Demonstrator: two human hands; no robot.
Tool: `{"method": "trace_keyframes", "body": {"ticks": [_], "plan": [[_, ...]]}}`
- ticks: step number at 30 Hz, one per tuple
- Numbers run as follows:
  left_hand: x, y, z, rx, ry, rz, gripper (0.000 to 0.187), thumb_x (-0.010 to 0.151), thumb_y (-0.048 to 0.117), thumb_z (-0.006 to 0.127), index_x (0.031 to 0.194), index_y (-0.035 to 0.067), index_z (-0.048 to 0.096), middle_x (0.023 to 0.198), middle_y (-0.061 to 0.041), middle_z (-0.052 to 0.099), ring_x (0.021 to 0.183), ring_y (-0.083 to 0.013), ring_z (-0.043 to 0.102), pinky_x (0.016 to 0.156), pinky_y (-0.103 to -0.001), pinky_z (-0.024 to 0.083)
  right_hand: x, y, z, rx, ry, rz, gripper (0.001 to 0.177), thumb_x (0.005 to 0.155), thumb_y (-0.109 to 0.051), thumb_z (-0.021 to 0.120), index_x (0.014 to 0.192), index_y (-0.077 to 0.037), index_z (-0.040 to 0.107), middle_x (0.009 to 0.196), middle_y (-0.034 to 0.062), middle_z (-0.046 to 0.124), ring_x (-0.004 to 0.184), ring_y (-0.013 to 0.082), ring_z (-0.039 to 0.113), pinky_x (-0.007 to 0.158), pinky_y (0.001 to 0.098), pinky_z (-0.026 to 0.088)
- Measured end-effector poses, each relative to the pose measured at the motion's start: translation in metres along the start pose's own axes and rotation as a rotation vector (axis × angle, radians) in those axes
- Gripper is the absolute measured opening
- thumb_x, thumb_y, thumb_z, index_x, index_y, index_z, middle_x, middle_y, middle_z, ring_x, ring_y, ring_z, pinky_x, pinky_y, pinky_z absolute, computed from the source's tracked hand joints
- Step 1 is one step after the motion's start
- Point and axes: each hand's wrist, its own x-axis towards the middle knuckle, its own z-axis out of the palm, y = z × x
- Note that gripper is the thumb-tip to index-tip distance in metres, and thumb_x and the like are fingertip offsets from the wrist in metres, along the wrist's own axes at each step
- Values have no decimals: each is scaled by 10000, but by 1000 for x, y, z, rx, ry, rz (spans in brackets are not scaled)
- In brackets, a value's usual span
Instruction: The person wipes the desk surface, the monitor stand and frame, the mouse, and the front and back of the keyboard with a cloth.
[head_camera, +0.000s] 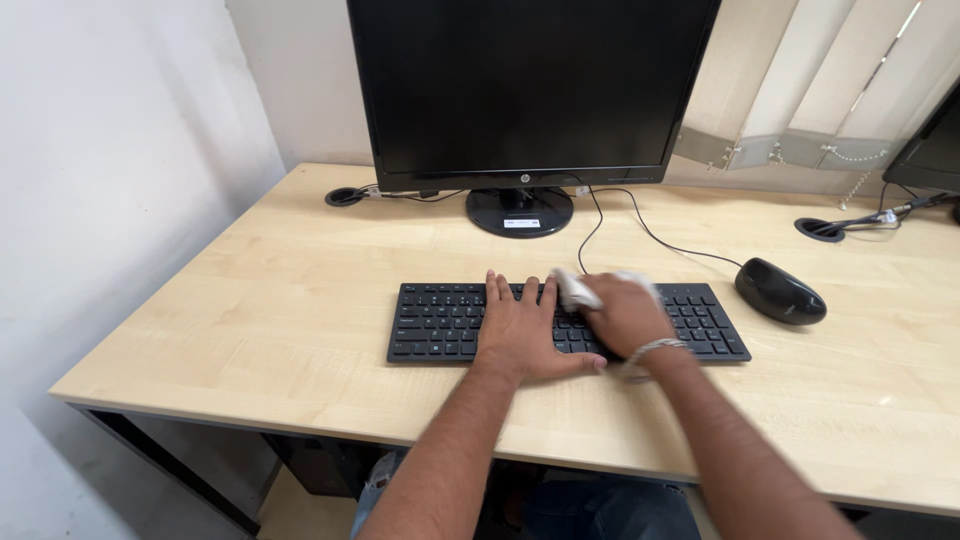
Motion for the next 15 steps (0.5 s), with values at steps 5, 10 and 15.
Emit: {"method": "trace_keyframes", "body": {"ticks": [5, 10, 15], "plan": [[4, -1, 6, -25, 14, 0, 1432, 605, 1055, 385, 1613, 56, 184, 1603, -263, 300, 1454, -600, 206, 1226, -651, 10, -18, 82, -53, -46, -72, 376, 389, 931, -185, 619, 1303, -236, 721, 1248, 141, 729, 1118, 337, 709, 1015, 457, 535], [3, 1, 4, -18, 8, 2, 1416, 617, 1052, 378, 1615, 66, 190, 1601, -263, 308, 1459, -596, 213, 1231, -648, 8, -9, 123, -33, -154, -56, 510, 451, 987, -247, 589, 1435, -203, 618, 1243, 185, 734, 1109, 381, 699, 1024, 470, 522], [2, 1, 3, -22, 16, 2, 1405, 625, 1049, 376, 1610, 69, 169, 1609, -245, 285, 1458, -581, 207, 1223, -643, 1, -19, 99, -9, -264, 47, 220, 461, 948, -227, 607, 1408, -210, 628, 1385, 134, 649, 1186, 334, 662, 1059, 447, 491]]}}
